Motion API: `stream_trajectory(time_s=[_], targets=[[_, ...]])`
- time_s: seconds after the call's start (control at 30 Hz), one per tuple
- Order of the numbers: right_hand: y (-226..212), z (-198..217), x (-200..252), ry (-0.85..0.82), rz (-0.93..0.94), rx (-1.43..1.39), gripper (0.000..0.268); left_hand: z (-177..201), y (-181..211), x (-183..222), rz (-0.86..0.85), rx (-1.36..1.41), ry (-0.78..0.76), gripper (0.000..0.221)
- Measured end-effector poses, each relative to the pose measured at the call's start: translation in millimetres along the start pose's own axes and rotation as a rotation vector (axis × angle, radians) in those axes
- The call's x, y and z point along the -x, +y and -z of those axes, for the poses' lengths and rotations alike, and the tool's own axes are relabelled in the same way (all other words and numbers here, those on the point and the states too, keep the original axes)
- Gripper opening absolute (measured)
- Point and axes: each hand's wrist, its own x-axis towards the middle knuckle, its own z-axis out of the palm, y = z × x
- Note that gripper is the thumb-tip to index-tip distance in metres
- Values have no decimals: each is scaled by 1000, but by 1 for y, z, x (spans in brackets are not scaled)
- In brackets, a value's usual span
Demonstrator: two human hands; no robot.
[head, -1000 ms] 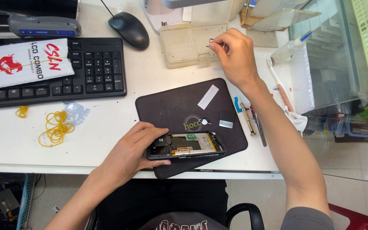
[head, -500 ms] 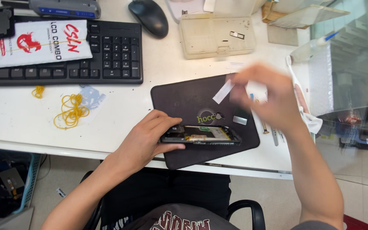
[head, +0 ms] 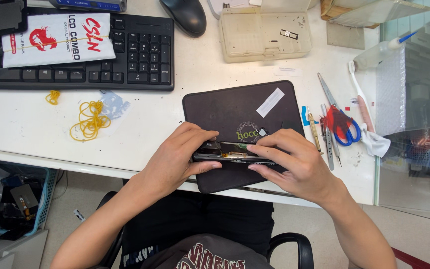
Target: The person disassembles a smartphone using a screwdriver and a plastic pry tool. They remove the back cover, unscrew internal components, and detach the battery from the device.
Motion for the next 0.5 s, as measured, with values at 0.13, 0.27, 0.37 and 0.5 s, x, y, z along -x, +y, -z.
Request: stream_trajectory(time_s=[0.13, 0.27, 0.37, 0.5], targets=[[-2, -3, 9, 35, 10, 56, 42, 0, -2, 1, 7, 11, -26, 65], [-6, -9, 18, 59, 48, 135, 42, 2, -2, 1, -13, 24, -67, 71], [-8, -16, 27, 66, 64, 184, 44, 6, -2, 4, -56, -3, -85, 76], [-6, -28, 39, 55, 72, 230, 43, 7, -2, 5, -94, -40, -117, 81]])
